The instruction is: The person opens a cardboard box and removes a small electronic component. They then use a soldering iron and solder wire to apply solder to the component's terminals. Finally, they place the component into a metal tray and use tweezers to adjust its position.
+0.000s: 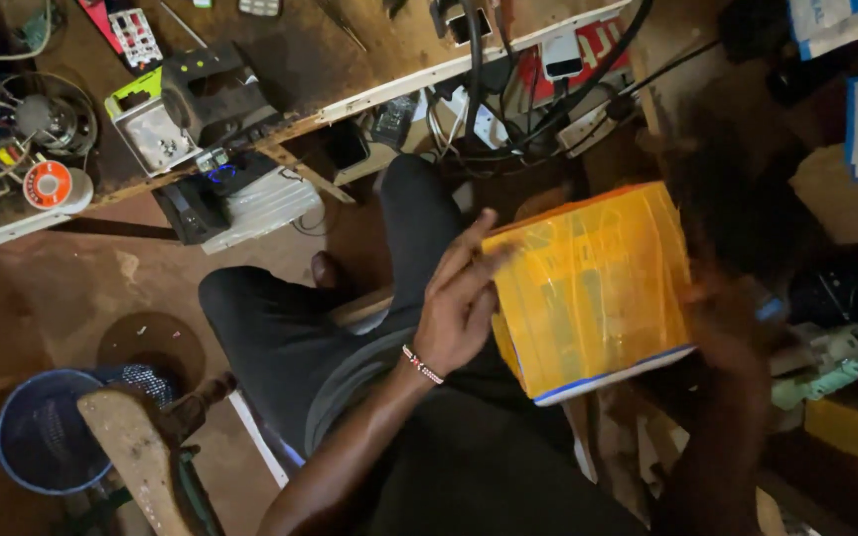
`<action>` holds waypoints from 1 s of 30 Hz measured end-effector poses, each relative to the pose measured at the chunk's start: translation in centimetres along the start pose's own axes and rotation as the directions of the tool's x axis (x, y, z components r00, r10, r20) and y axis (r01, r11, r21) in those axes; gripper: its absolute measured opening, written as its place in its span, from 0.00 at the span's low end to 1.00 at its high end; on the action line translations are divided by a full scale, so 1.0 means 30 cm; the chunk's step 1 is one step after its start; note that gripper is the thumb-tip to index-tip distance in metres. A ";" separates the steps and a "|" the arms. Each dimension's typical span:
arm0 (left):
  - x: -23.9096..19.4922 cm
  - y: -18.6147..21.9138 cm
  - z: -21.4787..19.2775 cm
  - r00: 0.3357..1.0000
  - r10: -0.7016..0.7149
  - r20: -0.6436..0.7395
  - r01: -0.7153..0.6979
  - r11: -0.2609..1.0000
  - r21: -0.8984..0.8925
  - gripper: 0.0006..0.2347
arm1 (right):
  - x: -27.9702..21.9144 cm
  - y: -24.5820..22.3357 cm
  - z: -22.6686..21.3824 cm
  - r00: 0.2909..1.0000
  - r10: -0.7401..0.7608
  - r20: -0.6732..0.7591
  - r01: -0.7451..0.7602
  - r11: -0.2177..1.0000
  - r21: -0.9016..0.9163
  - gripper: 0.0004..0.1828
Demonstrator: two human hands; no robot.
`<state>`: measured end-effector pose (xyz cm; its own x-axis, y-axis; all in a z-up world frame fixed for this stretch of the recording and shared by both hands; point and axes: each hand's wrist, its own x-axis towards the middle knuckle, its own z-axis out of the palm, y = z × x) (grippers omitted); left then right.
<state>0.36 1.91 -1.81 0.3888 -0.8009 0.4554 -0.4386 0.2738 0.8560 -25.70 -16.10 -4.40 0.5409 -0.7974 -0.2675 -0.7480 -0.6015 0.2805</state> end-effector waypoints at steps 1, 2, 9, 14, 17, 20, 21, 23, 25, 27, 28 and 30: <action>-0.001 0.007 0.005 0.990 -0.143 -0.008 0.142 0.989 -0.048 0.14 | -0.010 -0.049 -0.082 0.963 0.177 0.205 -0.251 0.869 0.426 0.19; -0.001 0.015 0.011 0.959 -0.283 -0.007 0.281 0.955 -0.097 0.20 | -0.019 -0.097 -0.164 0.865 0.221 0.451 -0.497 0.511 0.702 0.21; 0.045 0.019 0.023 0.796 -0.557 0.238 0.604 0.758 -0.247 0.30 | 0.058 0.091 0.391 0.866 0.294 0.404 -0.470 0.203 0.859 0.20; 0.155 0.075 0.007 0.726 -0.615 0.307 0.646 0.763 0.002 0.32 | -0.051 -0.020 0.393 0.954 -0.140 0.267 -0.297 -0.295 0.908 0.24; 0.184 0.064 0.072 0.820 -0.548 0.162 0.552 0.834 0.027 0.26 | 0.033 -0.191 -0.061 0.856 0.142 0.496 -0.441 -0.297 0.847 0.36; 0.143 0.000 0.181 0.988 -0.156 0.010 0.152 0.975 0.162 0.18 | 0.083 -0.200 0.098 0.850 0.148 0.506 -0.417 -0.398 0.817 0.36; 0.141 -0.006 0.191 0.988 -0.157 0.016 0.152 0.975 0.162 0.18 | 0.085 -0.205 0.137 0.842 0.142 0.520 -0.413 -0.448 0.793 0.35; 0.138 -0.022 0.209 0.979 -0.169 0.111 0.148 0.974 0.172 0.24 | 0.094 -0.218 0.214 0.831 0.126 0.541 -0.401 -0.539 0.741 0.35; 0.133 -0.055 0.220 0.976 -0.174 0.130 0.148 0.971 0.188 0.25 | 0.116 -0.225 0.257 0.825 0.103 0.555 -0.384 -0.619 0.686 0.34; 0.125 -0.084 0.232 0.972 -0.182 0.151 0.149 0.968 0.204 0.25 | 0.129 -0.232 0.290 0.817 0.078 0.571 -0.367 -0.694 0.620 0.34; 0.118 -0.096 0.239 0.963 -0.201 0.180 0.155 0.958 0.243 0.26 | 0.130 -0.235 0.303 0.812 0.065 0.580 -0.359 -0.728 0.584 0.33; 0.095 -0.109 0.258 0.952 -0.222 0.210 0.159 0.947 0.279 0.27 | 0.130 -0.234 0.320 0.801 0.042 0.597 -0.336 -0.793 0.507 0.33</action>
<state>-3.36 -5.39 -5.22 0.2977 -0.9350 0.1927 -0.5799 -0.0168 0.8145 -22.04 -14.52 -16.25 0.1726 -0.6353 -0.7528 0.2164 0.7700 -0.6002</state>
